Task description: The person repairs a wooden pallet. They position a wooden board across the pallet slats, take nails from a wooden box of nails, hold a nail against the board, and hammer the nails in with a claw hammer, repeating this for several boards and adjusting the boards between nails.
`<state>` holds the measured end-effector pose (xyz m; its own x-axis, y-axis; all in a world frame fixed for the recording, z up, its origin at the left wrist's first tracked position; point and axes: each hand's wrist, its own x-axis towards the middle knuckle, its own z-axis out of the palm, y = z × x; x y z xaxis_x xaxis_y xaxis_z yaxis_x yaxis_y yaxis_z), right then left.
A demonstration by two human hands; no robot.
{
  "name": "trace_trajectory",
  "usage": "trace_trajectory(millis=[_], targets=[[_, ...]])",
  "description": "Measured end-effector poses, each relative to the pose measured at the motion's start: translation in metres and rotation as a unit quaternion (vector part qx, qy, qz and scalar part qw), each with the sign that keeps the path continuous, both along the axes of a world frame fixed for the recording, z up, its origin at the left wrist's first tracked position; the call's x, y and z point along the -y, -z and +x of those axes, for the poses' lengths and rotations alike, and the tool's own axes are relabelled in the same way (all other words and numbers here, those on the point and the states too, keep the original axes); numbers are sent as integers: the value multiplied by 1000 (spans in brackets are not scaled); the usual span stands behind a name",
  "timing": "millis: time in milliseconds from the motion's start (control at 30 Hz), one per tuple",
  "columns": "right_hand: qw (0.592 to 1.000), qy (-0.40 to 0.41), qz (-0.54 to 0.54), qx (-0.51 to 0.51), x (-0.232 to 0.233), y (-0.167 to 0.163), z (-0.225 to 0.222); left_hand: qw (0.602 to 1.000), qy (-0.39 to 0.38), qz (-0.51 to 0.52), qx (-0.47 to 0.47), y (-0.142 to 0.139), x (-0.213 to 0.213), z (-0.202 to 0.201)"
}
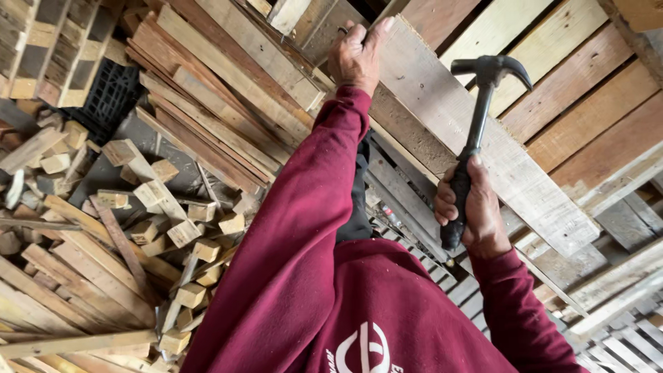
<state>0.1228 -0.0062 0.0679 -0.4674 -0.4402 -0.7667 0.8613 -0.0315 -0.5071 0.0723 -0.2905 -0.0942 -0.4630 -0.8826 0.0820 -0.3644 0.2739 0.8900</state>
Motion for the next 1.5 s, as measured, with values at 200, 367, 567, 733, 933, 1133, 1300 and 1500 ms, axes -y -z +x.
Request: trace_trajectory(millis=[200,367,567,733,933,1133,1300,1500], targets=[[977,-28,99,-188,-8,-24,7,998,-22,-1,53,2,9,-9],[821,70,-105,-557,-37,-81,-19,996,-34,26,79,10,12,-17],[795,-232,93,-553,23,-35,-16,995,-38,43,82,3,15,-20],[891,-156,194,-379,11,-24,-14,996,-53,64,41,-11,15,-19],[692,33,-146,-706,-33,-104,-40,990,-70,120,6,1,11,-22],[832,-287,196,-433,37,-29,-2,989,-74,124,-15,9,7,-18],[885,-103,144,-430,9,-31,-15,989,-82,116,29,0,8,-18],[698,23,-156,-698,9,-77,-44,989,-127,48,-64,2,7,-18]])
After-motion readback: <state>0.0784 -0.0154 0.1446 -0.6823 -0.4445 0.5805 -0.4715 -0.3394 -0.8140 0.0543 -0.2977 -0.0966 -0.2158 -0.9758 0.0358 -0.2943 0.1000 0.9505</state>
